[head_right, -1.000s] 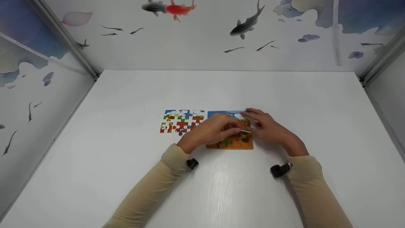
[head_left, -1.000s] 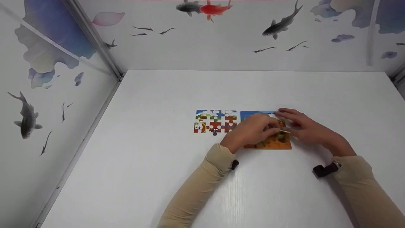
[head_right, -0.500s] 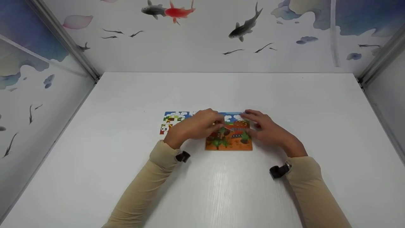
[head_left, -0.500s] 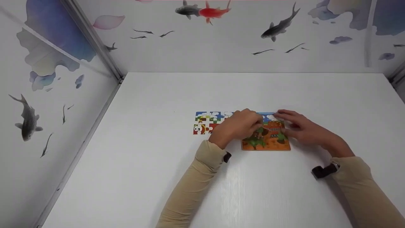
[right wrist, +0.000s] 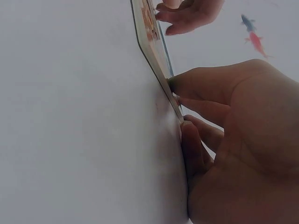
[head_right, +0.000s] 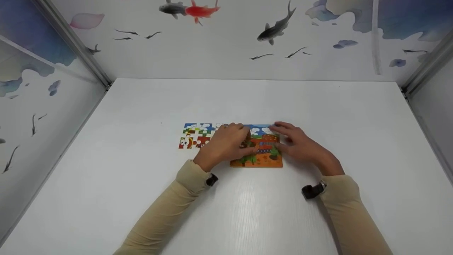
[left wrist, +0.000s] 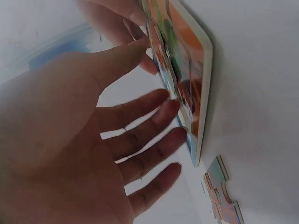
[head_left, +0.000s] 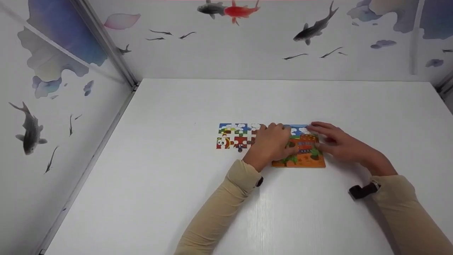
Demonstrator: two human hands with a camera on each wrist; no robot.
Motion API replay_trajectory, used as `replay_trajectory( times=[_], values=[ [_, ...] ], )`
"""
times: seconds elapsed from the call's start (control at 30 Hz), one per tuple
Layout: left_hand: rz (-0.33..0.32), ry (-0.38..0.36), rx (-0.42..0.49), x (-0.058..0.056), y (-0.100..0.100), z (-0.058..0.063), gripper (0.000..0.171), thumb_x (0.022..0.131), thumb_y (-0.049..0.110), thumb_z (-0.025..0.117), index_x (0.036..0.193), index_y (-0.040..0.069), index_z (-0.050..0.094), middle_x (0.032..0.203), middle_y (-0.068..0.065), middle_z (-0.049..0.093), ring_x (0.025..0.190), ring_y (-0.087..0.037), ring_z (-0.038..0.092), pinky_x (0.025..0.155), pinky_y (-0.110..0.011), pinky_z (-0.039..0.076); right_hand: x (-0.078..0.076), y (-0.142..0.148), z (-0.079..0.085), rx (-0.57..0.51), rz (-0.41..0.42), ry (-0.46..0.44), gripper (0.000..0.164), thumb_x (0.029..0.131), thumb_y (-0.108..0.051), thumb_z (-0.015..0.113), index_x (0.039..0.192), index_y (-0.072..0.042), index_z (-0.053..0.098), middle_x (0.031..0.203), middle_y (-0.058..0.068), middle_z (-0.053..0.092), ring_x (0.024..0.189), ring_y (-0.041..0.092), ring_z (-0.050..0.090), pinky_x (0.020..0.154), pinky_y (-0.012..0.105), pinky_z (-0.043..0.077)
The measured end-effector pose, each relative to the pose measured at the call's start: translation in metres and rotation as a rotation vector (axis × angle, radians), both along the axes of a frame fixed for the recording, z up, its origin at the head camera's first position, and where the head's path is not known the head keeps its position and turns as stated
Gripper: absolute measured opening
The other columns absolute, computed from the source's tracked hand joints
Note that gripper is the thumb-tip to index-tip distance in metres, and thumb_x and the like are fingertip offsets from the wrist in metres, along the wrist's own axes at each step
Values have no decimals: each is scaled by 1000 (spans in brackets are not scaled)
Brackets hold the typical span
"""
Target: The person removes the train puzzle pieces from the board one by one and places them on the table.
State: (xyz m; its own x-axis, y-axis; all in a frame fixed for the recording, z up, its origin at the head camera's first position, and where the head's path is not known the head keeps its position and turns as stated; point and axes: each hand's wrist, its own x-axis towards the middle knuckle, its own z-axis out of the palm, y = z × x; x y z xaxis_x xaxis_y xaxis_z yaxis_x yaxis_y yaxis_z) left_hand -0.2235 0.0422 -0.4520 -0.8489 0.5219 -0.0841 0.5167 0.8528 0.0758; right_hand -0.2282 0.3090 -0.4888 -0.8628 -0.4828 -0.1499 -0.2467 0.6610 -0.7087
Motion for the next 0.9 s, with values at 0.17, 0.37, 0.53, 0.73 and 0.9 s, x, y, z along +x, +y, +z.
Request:
replay_trajectory(
  times=[0.17,0.37,0.53,0.73,0.9],
  values=[
    [56,38,-47,8,6,-3,70,99,72,64,142,17,64,141,-3,68,132,-22,64,113,-45,54,-1,-2,2,-1,-2,-8,58,113,-21,59,168,-18,41,180,16,20,163,47,21,124,71,34],
    [59,-35,29,7,5,1,56,102,59,67,137,16,65,135,-5,70,132,-27,64,113,-45,54,-2,-2,1,-1,-5,-14,58,112,-19,59,168,-15,41,180,18,19,162,48,21,124,72,33],
    [44,-114,116,4,1,5,41,101,47,74,127,15,65,115,0,69,114,-22,66,106,-42,54,-1,-1,0,1,-3,-7,59,112,-17,59,168,-14,41,180,19,19,162,48,22,124,71,34],
    [101,-39,56,3,1,2,60,97,58,77,138,16,66,133,-7,67,127,-28,61,115,-43,50,-2,-1,1,2,-2,-13,59,112,-17,59,168,-15,41,180,19,18,162,50,21,123,73,33],
    [125,-54,39,3,1,1,51,101,58,70,129,15,70,135,-11,67,133,-34,60,118,-47,49,-1,-1,0,2,5,-10,59,112,-18,59,168,-15,41,180,20,18,163,50,20,124,72,33]
  ],
)
